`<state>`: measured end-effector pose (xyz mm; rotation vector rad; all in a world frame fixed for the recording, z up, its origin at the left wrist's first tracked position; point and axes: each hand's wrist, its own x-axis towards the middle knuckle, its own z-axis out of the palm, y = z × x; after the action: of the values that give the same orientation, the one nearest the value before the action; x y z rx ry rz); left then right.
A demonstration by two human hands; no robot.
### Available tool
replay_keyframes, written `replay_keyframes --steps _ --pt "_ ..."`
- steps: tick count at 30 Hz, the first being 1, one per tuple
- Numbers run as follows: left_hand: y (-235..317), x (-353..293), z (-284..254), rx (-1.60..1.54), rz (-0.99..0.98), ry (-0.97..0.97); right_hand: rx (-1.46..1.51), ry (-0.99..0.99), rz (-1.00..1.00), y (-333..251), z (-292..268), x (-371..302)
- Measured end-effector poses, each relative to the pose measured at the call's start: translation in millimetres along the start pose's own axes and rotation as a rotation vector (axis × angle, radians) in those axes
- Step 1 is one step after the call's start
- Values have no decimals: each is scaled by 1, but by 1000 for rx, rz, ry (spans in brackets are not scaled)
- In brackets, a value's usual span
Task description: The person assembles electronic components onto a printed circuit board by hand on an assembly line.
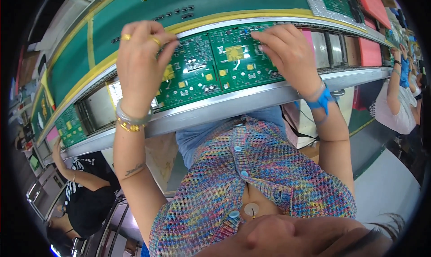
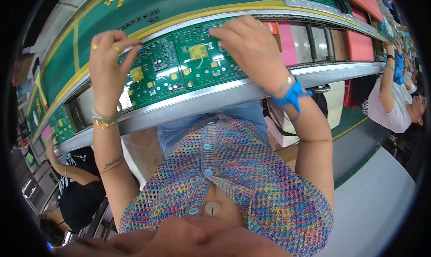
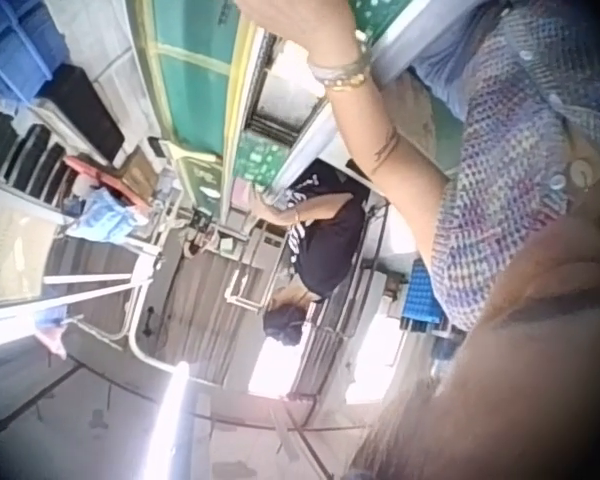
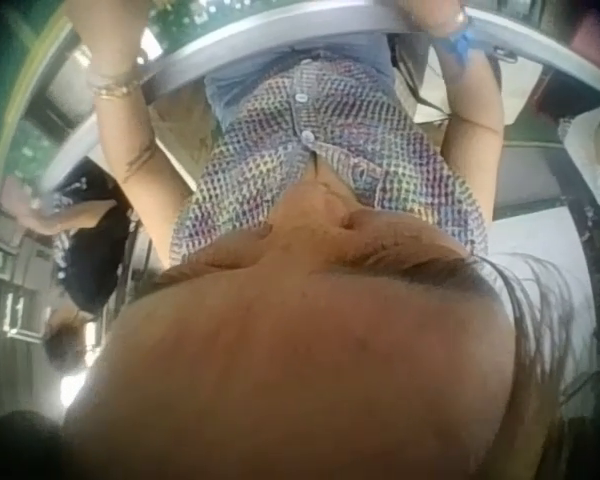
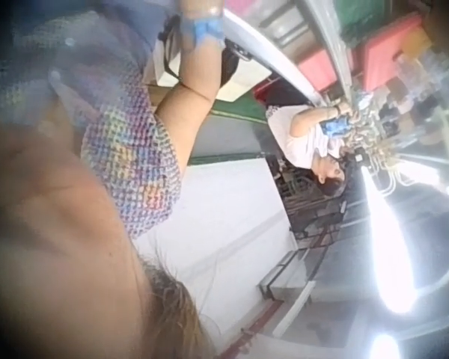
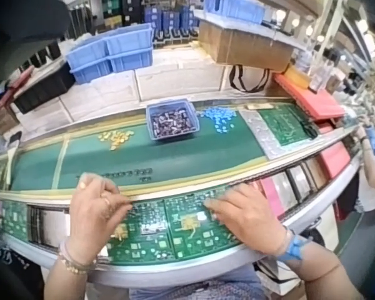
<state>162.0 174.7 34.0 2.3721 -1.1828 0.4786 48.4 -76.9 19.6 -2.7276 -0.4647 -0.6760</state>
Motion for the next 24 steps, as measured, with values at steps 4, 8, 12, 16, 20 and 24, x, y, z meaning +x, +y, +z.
replay_keyframes --steps 4,8,12,16,20,24 --pt "8 -17 4 13 -33 -48 231 -51 31 -53 -11 -21" --pt "7 -17 12 21 -27 -64 411 -61 -50 -81 24 -47" --pt "8 -16 14 27 -22 -88 395 -23 -70 -85 31 -50" --pt "8 -17 16 45 -13 -90 383 -25 -69 -86 35 -52" --pt "10 -17 15 57 -10 -85 380 -16 -64 -86 35 -52" --pt "10 -18 18 59 -9 -82 372 -28 -55 -87 33 -53"
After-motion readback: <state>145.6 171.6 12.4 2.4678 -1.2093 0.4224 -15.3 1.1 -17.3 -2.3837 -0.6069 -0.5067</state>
